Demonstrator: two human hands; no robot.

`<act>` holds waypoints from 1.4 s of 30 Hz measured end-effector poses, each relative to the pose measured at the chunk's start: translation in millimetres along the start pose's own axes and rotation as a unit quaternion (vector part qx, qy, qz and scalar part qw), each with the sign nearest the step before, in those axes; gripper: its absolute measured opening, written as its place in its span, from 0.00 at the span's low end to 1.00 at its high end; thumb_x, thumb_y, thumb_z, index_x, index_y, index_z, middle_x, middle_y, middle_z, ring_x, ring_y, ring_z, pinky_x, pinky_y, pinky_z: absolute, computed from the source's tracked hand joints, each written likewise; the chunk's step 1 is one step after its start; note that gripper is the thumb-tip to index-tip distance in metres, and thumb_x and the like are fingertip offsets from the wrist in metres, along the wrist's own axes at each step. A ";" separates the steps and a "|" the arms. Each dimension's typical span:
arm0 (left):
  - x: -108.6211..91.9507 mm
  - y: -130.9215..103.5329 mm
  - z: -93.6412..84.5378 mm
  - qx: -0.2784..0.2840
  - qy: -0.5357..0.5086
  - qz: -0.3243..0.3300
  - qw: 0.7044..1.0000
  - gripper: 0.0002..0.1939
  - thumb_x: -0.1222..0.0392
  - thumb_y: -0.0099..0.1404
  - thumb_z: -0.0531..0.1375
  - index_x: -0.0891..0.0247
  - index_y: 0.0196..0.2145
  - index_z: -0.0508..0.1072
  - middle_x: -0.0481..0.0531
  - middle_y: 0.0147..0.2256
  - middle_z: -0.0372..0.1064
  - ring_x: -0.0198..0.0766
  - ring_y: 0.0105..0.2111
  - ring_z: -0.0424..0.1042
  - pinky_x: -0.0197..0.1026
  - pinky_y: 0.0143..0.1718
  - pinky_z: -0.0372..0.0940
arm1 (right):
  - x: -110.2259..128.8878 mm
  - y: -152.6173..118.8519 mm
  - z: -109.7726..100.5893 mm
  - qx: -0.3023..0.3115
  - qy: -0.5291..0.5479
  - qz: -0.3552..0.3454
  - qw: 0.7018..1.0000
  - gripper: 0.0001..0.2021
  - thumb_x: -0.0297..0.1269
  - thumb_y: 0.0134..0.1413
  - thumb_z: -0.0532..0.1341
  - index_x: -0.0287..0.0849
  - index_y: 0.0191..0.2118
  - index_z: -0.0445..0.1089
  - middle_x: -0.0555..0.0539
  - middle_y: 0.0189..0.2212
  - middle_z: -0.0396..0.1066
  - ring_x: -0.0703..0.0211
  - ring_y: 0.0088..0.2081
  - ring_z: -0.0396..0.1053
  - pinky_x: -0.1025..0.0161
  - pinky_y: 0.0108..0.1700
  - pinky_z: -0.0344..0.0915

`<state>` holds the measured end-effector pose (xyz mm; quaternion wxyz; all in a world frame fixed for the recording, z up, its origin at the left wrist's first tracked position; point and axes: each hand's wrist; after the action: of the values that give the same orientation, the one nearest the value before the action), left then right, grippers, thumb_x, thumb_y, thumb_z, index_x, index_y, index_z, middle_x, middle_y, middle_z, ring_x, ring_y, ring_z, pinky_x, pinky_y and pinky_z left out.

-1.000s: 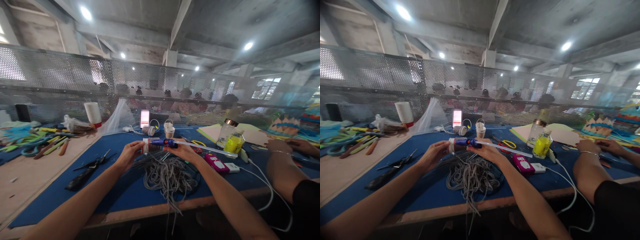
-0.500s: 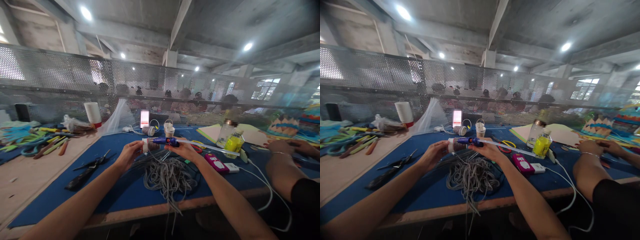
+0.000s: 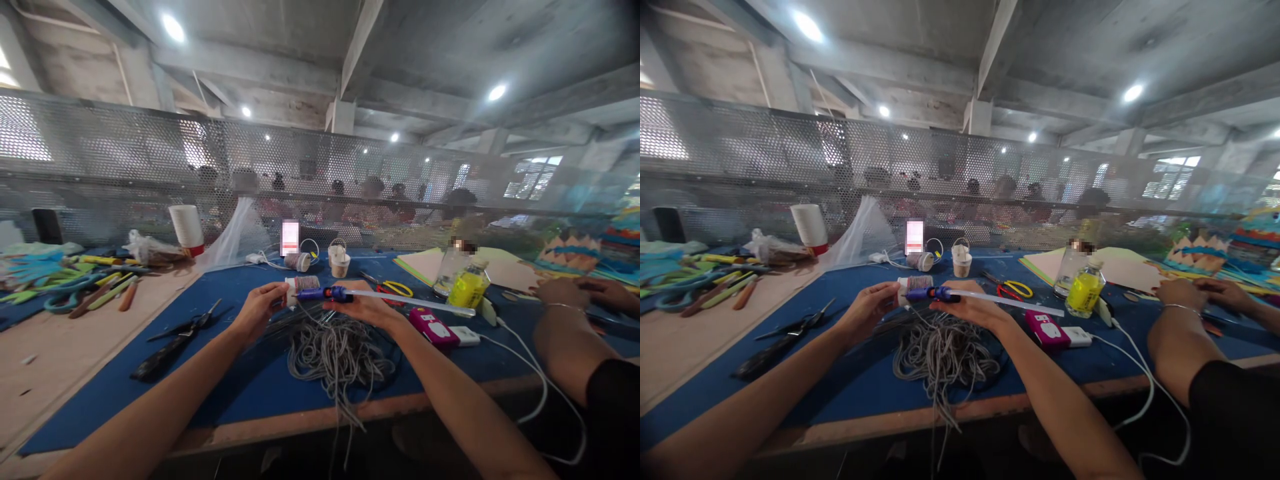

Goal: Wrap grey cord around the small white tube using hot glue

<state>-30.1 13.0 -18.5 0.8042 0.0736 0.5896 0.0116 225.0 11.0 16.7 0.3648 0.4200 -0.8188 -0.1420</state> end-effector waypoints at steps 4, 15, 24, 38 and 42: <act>-1.0 -1.1 0.2 0.009 0.000 -0.002 1.000 0.12 0.54 0.52 0.68 0.66 0.31 0.78 0.53 0.30 0.75 0.37 0.30 0.70 0.39 0.36 0.64 | 0.8 0.5 -1.5 0.001 -0.016 -0.004 1.000 0.16 0.49 0.54 0.62 0.39 0.33 0.70 0.51 0.27 0.68 0.64 0.29 0.63 0.69 0.31 0.58; -1.0 -1.1 1.0 0.010 0.000 -0.005 1.000 0.13 0.54 0.52 0.68 0.67 0.31 0.78 0.54 0.32 0.75 0.36 0.30 0.69 0.38 0.36 0.63 | -6.9 -0.2 -0.3 0.003 -0.029 -0.006 1.000 0.18 0.51 0.54 0.61 0.38 0.31 0.69 0.52 0.26 0.66 0.65 0.28 0.61 0.69 0.30 0.56; -1.0 -1.0 0.9 0.017 0.003 -0.008 1.000 0.11 0.55 0.54 0.67 0.66 0.30 0.78 0.52 0.29 0.74 0.35 0.28 0.68 0.38 0.35 0.63 | -6.5 0.0 1.1 0.000 -0.032 -0.004 0.999 0.18 0.52 0.55 0.59 0.40 0.32 0.68 0.52 0.27 0.66 0.64 0.29 0.62 0.68 0.31 0.56; 1.7 0.2 0.3 0.024 0.034 0.003 0.999 0.11 0.54 0.55 0.66 0.66 0.32 0.79 0.50 0.27 0.71 0.33 0.27 0.65 0.36 0.34 0.62 | -8.3 0.2 -0.4 -0.023 -0.051 -0.010 0.998 0.16 0.51 0.56 0.60 0.41 0.37 0.70 0.51 0.30 0.69 0.64 0.30 0.63 0.69 0.32 0.57; 0.1 -1.3 1.7 0.024 0.046 0.007 0.999 0.12 0.54 0.55 0.66 0.66 0.32 0.79 0.51 0.27 0.71 0.33 0.28 0.64 0.36 0.34 0.61 | -12.6 -0.2 0.4 -0.021 -0.053 -0.007 0.998 0.17 0.51 0.56 0.59 0.40 0.36 0.71 0.50 0.29 0.69 0.63 0.30 0.64 0.68 0.32 0.59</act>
<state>-28.6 11.5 -18.3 0.7744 0.0964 0.6253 0.0058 229.6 20.8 10.3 0.3288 0.4096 -0.8309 -0.1837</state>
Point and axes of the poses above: each hand's wrist, its own y-axis towards the middle knuckle, its own z-axis out of the palm, x = y × z
